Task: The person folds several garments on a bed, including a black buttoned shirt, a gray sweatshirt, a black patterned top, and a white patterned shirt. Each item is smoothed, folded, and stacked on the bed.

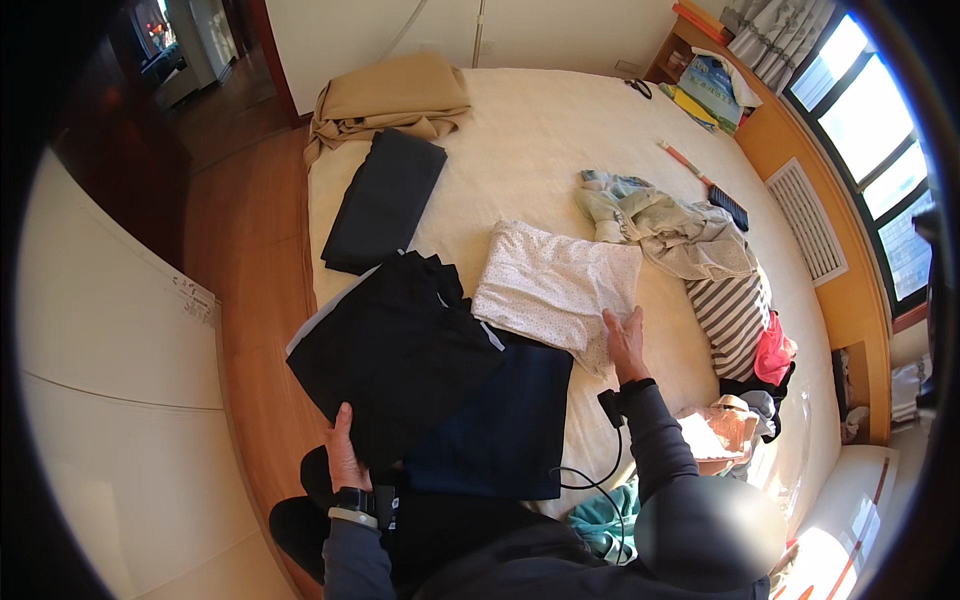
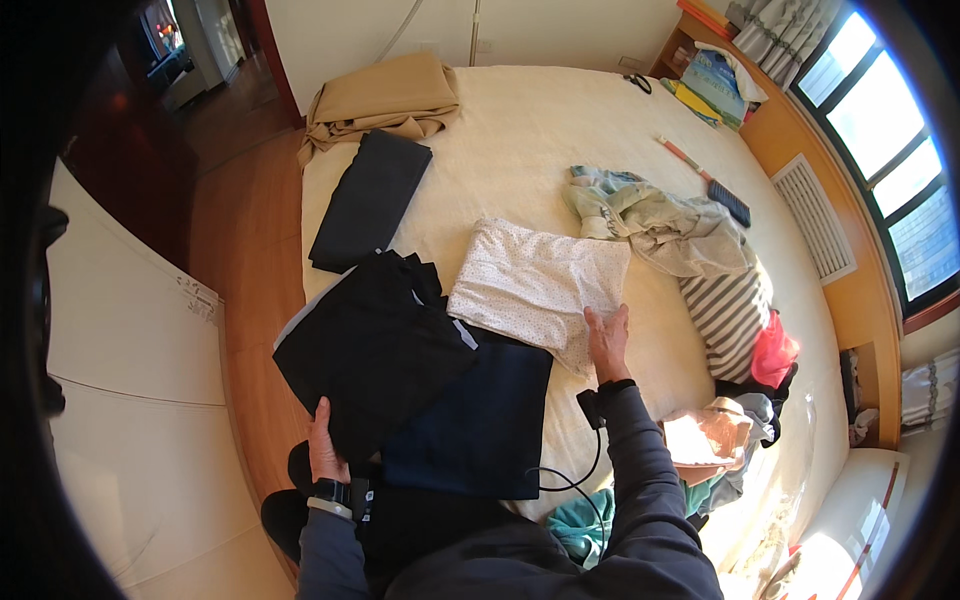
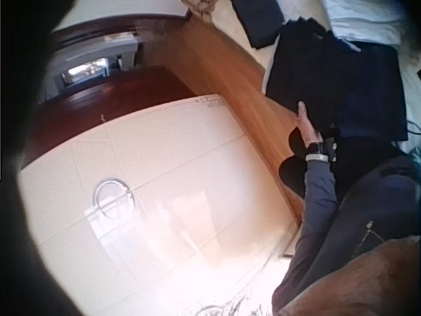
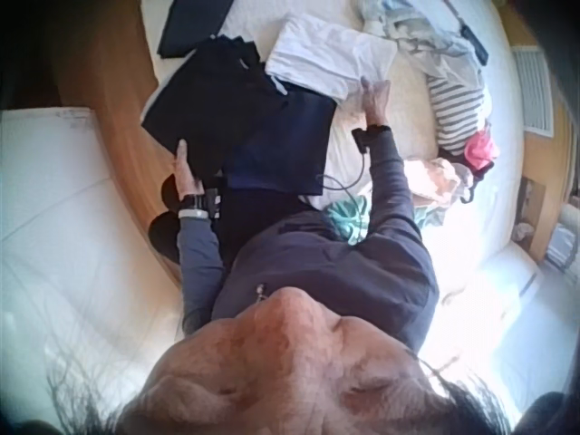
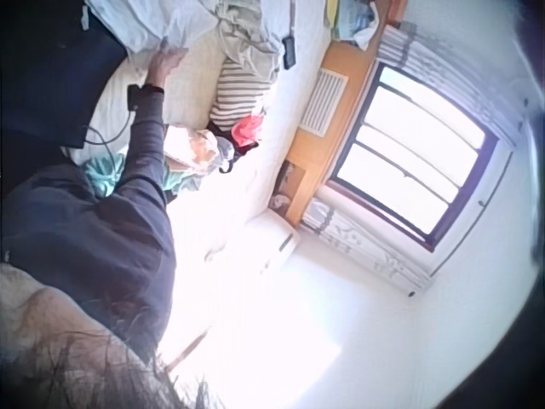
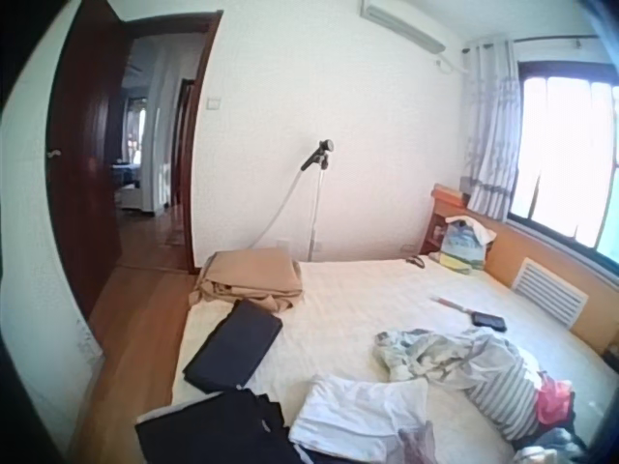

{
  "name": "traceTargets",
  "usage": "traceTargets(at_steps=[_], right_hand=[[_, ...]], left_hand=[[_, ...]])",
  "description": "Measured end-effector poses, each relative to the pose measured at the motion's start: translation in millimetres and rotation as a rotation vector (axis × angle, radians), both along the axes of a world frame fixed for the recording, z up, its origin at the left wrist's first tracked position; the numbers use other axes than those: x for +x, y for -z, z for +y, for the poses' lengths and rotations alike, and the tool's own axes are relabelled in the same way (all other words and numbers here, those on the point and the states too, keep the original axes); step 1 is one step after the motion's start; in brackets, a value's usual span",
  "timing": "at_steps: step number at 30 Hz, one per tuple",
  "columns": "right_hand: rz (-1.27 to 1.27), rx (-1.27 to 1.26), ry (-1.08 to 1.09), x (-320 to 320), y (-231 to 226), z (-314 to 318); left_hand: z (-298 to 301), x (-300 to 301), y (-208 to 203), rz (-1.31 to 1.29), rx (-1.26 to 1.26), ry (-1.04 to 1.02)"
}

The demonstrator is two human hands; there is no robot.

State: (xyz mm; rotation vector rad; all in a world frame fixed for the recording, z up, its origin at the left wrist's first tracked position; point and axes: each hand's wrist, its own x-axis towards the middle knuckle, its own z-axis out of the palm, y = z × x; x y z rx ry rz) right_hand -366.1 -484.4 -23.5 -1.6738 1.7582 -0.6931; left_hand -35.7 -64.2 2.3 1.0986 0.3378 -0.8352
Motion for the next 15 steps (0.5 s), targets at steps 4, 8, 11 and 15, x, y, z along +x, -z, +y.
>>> traceTargets(at_steps=[4, 8, 11, 15], right_hand=[[-0.442, 0.333, -0.116, -9.5, -6.2, -26.3], [-0.563, 0.38, -0.418, 14.4, -26.8, -40.0], [-0.793, 0.482, -0.499, 43.4, -43.3, -51.4], [-0.751, 0.359, -0.402, 82.5, -75.6, -62.0]], left_hand=[[-2.7, 0.4, 2.4, -0.004, -0.034, -0.041], [-7.1, 1.0, -8.1, -0.026, -0.043, -0.001], [-8.1, -5.2, -22.5, -0.089, 0.011, 0.015], [-10.3, -5.7, -33.6, -0.131, -0.06, 0.036]])
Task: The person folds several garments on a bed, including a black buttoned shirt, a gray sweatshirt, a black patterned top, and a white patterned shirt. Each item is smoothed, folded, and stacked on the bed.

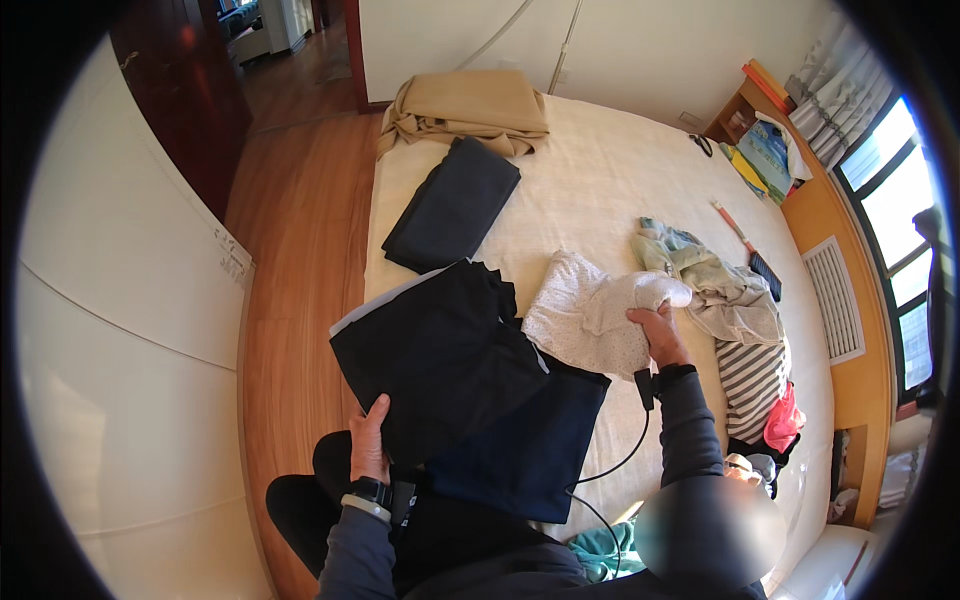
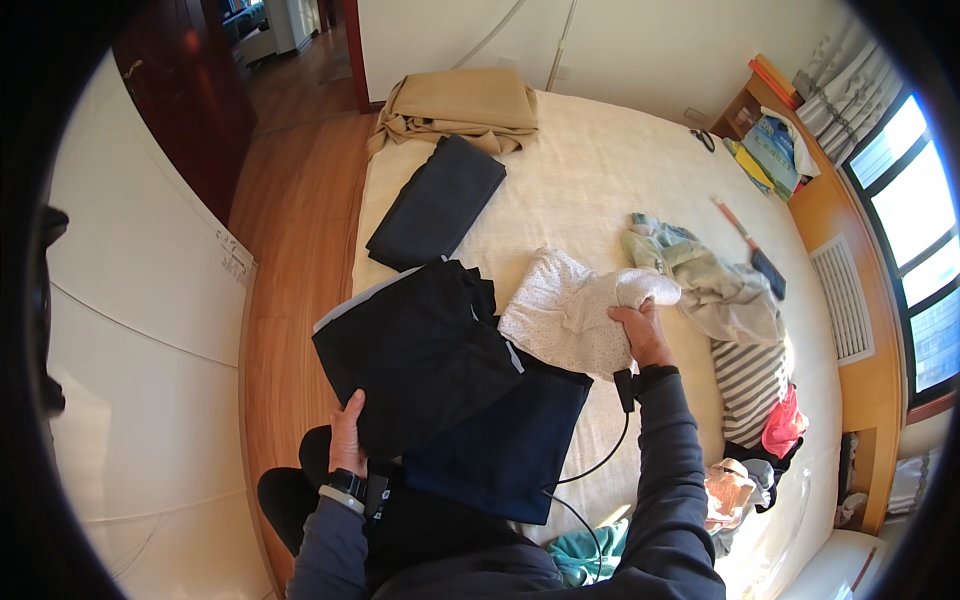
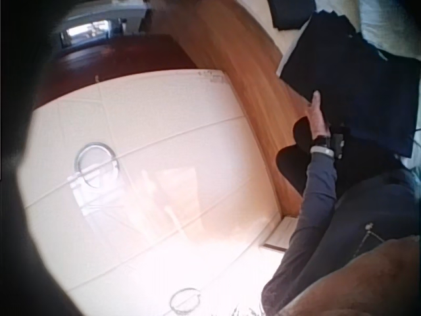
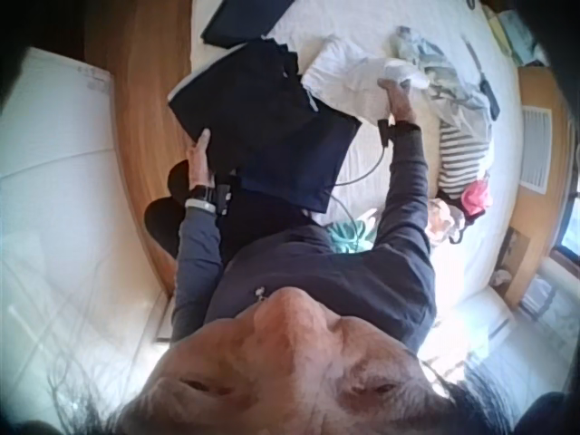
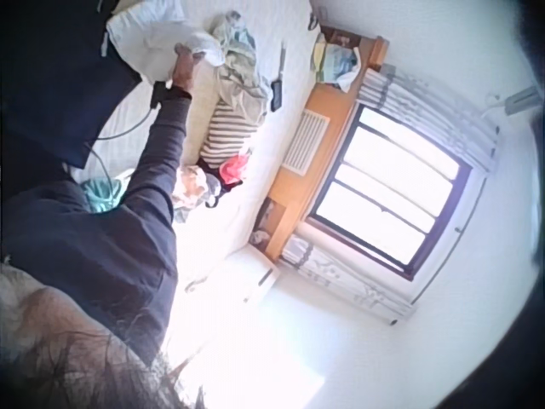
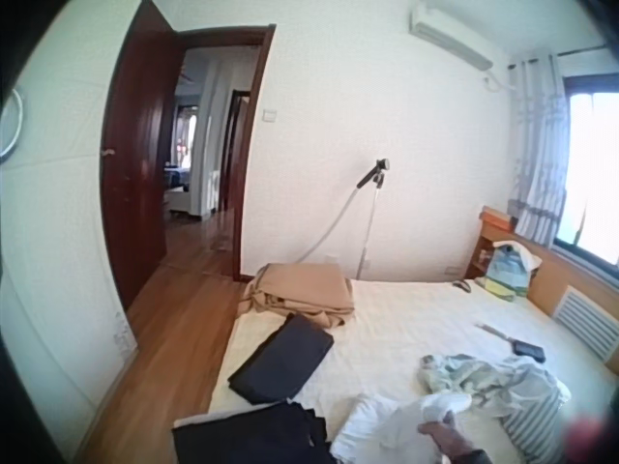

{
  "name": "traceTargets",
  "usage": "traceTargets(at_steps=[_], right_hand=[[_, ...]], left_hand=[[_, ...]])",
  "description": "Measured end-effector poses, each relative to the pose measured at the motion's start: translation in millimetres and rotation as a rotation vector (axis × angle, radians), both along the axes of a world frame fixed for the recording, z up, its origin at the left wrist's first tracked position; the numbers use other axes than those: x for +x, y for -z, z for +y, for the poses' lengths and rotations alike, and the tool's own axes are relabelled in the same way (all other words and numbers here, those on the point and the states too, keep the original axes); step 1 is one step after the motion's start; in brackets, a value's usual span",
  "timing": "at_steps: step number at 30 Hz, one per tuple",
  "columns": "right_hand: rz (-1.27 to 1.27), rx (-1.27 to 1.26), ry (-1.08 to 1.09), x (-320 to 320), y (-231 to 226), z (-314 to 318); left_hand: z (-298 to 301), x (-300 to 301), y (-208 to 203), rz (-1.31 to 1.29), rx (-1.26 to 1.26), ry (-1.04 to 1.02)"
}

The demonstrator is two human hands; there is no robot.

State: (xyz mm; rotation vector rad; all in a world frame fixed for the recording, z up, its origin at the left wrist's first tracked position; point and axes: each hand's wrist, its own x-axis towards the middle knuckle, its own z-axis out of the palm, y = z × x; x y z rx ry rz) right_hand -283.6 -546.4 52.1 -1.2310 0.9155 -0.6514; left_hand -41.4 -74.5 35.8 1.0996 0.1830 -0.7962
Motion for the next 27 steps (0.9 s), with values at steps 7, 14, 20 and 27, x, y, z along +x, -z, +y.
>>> traceTargets(at_steps=[7, 14, 20, 27], right_hand=[[-0.061, -0.176, -0.273, 78.8, -141.8, 2.8], [-0.087, -0.212, -0.348, 145.1, -224.2, -29.5], [0.517, -0.778, -0.158, 147.5, -149.7, -139.3], [0.859, -1.001, -0.16, 165.4, -15.0, -98.5]], left_hand=[[0.5, 4.8, 3.4, 0.019, -0.01, 0.038], [0.7, 6.8, 8.0, 0.058, 0.038, 0.023], [-2.3, 5.9, 2.7, 0.032, 0.039, -0.002], [-2.5, 4.1, 1.5, 0.038, -0.009, -0.025]])
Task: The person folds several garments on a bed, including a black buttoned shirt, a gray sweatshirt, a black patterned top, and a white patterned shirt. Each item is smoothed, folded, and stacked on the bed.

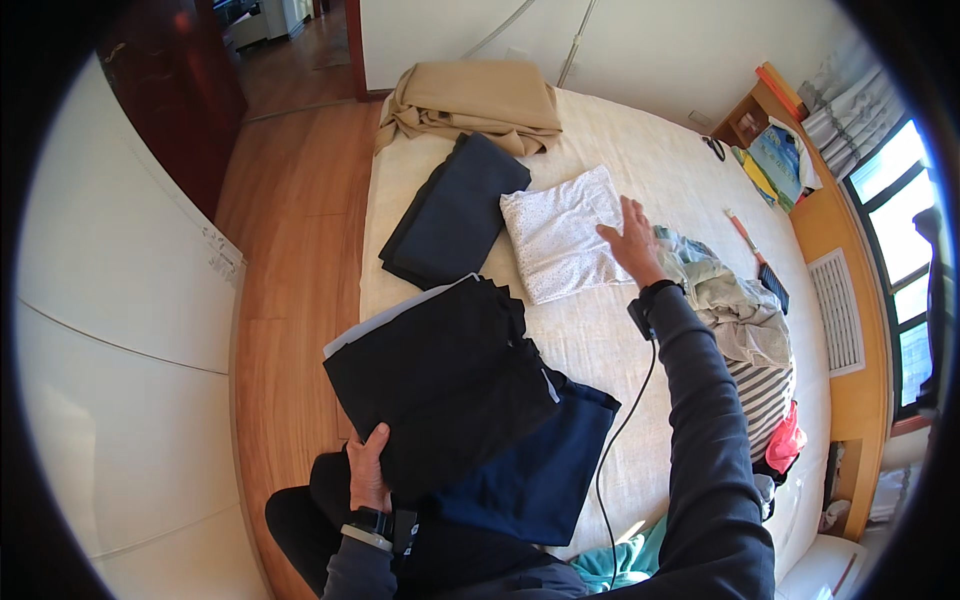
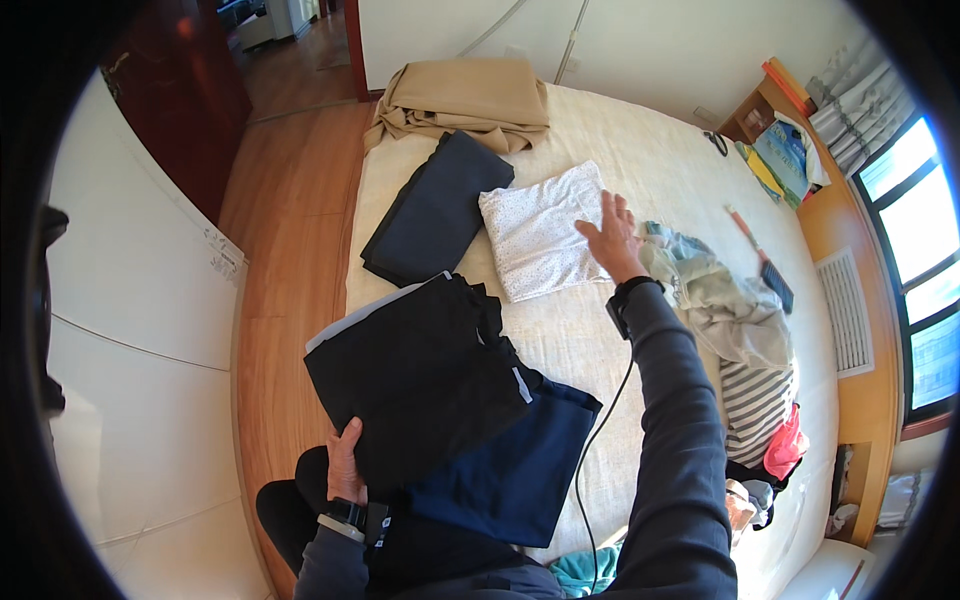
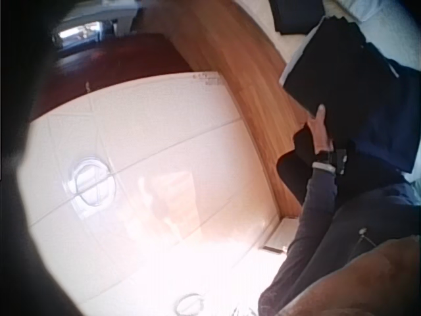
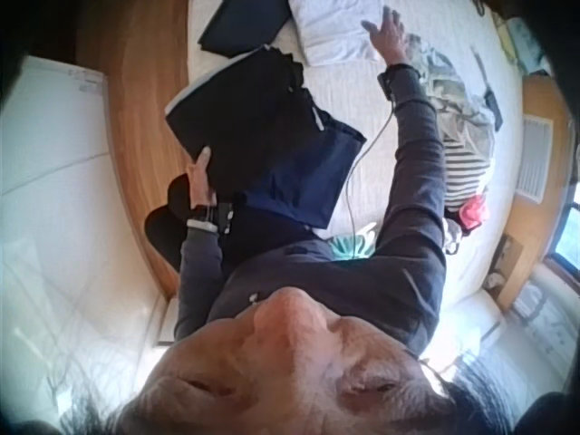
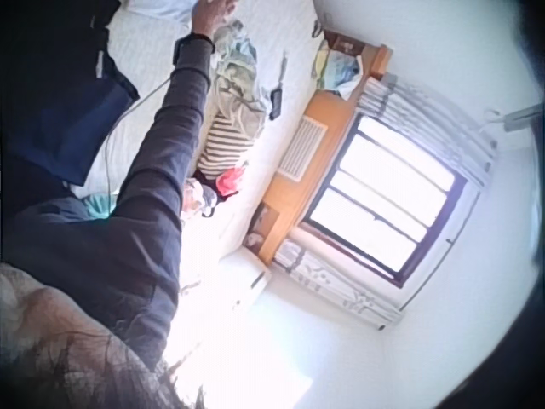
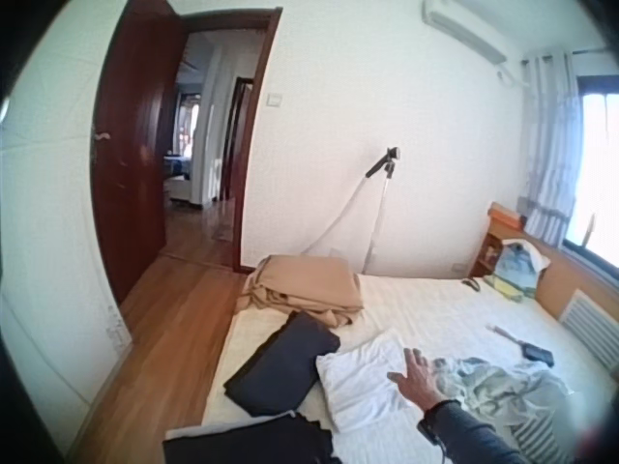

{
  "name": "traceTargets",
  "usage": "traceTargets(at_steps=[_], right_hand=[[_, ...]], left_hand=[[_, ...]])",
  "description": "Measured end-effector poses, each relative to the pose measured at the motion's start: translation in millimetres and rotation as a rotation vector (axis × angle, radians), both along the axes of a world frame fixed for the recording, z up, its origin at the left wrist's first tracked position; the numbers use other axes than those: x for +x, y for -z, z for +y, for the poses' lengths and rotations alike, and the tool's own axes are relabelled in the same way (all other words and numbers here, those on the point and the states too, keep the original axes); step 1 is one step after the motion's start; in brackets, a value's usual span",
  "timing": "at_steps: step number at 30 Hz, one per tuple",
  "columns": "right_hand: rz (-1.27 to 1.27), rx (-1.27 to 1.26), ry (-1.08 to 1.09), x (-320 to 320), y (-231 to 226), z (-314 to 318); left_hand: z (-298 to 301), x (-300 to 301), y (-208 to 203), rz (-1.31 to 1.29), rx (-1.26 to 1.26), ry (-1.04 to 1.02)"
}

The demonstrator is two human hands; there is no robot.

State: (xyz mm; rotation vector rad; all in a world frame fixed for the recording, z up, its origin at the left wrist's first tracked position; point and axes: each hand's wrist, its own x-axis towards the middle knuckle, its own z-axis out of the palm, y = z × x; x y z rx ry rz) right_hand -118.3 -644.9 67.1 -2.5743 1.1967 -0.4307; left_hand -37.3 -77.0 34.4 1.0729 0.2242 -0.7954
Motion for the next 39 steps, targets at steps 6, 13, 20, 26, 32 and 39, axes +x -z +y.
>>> traceTargets(at_steps=[6, 13, 20, 26, 32, 39], right_hand=[[0.246, 0.19, -0.251, 67.9, 54.6, 113.0], [0.293, 0.107, -0.314, 59.1, 71.6, 118.9], [-0.078, 0.46, -0.191, -118.0, 69.3, 93.7], [0.277, -0.053, 0.622, -323.0, 27.1, 24.1], [0.045, -0.129, 0.44, -390.7, -3.2, -42.6], [-0.552, -0.246, 0.585, -382.2, -67.6, -51.9]], left_hand=[[8.1, -0.6, 16.5, 0.063, 0.145, -0.034], [9.4, 1.0, 26.1, 0.07, 0.133, -0.017], [16.6, 1.8, 34.7, 0.069, 0.164, -0.031], [9.7, 1.4, 22.9, 0.082, 0.116, -0.032], [6.3, -2.3, 15.8, 0.059, 0.134, -0.037], [7.5, -4.9, 13.7, -0.004, 0.131, -0.01]])
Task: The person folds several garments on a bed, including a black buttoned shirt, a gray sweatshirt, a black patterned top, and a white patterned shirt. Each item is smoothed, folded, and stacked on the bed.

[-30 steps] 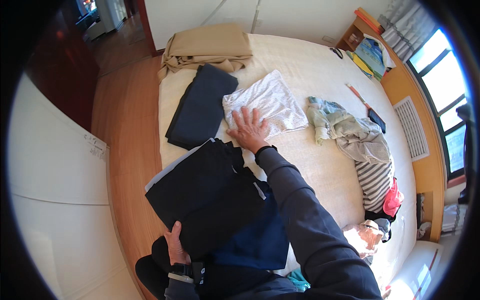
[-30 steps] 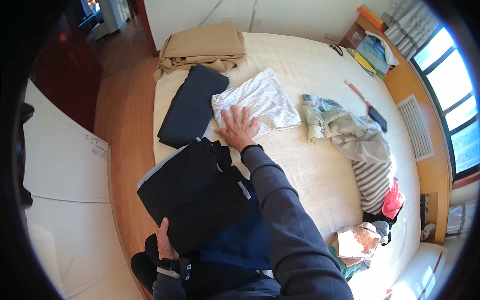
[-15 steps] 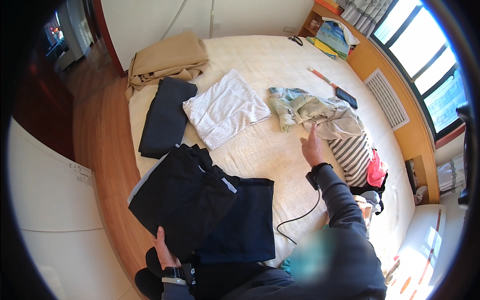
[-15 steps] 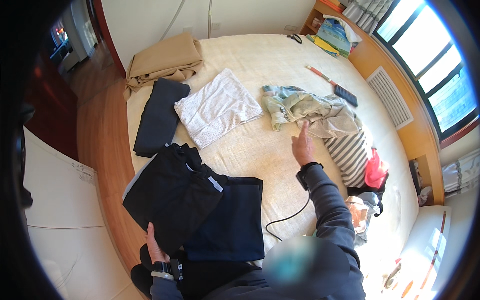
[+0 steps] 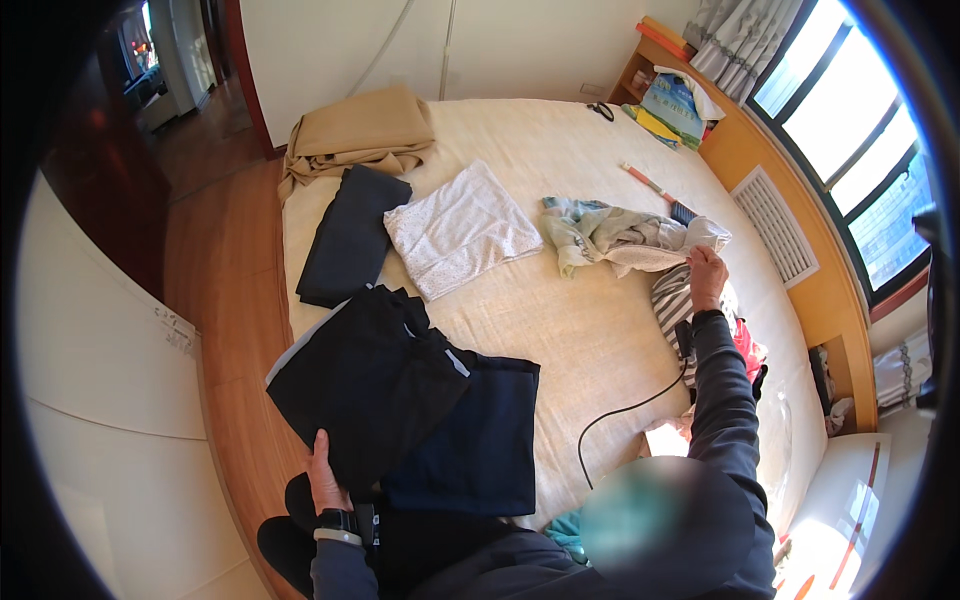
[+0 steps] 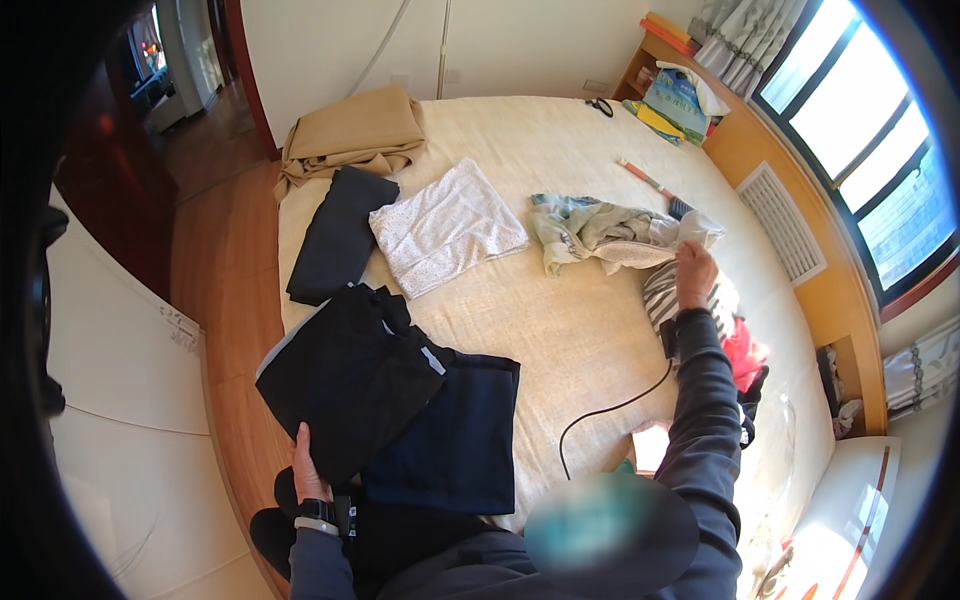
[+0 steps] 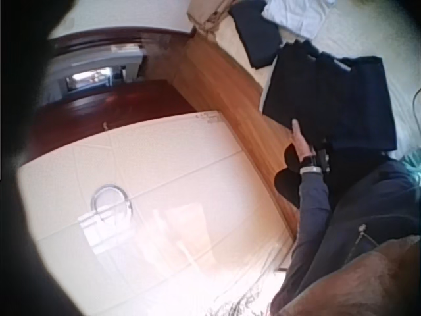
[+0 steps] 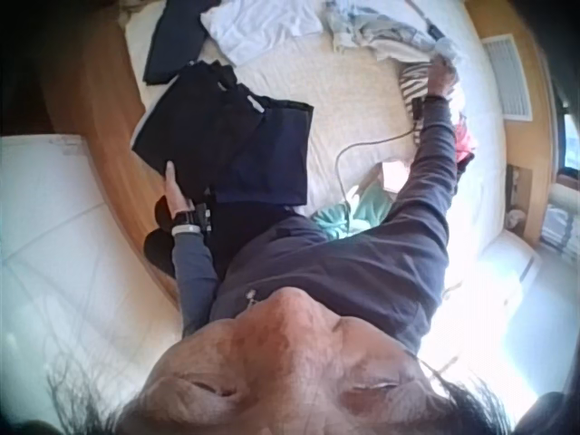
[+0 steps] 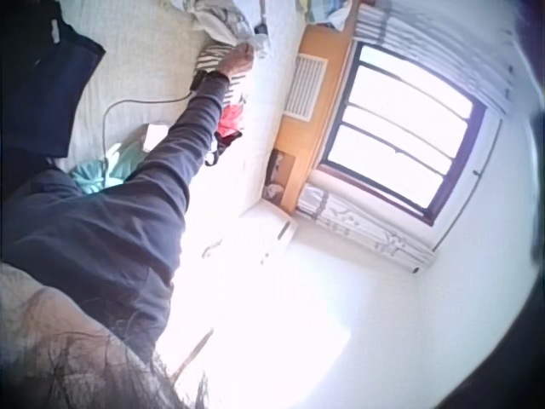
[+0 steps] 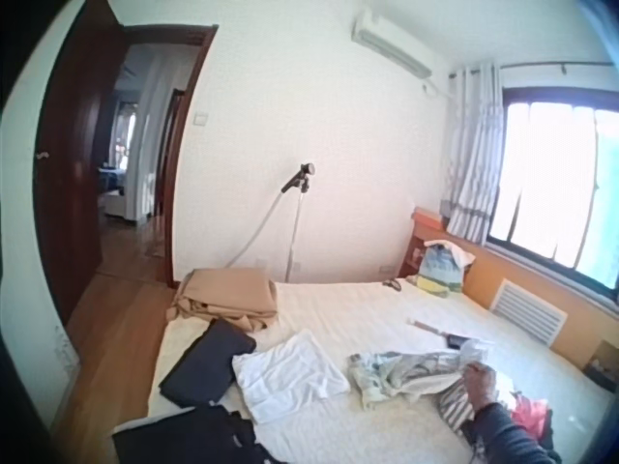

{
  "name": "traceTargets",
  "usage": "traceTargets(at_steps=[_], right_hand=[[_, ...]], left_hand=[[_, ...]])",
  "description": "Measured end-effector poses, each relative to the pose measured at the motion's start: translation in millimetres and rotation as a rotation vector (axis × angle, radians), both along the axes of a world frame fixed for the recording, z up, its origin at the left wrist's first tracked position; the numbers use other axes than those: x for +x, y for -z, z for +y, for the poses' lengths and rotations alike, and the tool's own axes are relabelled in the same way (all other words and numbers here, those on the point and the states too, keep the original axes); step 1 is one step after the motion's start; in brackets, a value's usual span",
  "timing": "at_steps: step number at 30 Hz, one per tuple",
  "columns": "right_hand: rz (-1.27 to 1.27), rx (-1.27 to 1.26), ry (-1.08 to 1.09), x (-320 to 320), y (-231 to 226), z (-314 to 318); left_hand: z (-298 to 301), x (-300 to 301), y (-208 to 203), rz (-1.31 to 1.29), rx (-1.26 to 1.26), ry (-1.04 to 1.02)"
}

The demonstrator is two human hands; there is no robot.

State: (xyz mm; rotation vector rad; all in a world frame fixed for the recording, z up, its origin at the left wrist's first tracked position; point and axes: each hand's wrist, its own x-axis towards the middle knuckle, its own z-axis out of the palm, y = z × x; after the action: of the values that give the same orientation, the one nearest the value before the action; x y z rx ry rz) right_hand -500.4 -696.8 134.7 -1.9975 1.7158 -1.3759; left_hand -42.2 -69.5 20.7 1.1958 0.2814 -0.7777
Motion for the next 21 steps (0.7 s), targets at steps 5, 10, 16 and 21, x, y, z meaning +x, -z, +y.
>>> traceTargets(at_steps=[5, 10, 16, 21], right_hand=[[-0.374, -0.037, -0.126, -4.3, -95.4, 37.9], [-0.441, -0.008, -0.378, 36.3, -139.7, 155.9], [0.133, 0.033, -0.84, 109.9, -74.7, 389.6], [0.14, 0.431, -1.735, 147.5, -21.0, 492.8]], left_hand=[[0.3, -2.1, -2.7, -0.065, -0.022, 0.007], [6.3, 1.4, 5.8, -0.12, -0.095, 0.03], [19.0, 11.2, 30.1, -0.213, -0.177, 0.066], [24.8, 13.1, 36.0, -0.278, -0.228, 0.072]])
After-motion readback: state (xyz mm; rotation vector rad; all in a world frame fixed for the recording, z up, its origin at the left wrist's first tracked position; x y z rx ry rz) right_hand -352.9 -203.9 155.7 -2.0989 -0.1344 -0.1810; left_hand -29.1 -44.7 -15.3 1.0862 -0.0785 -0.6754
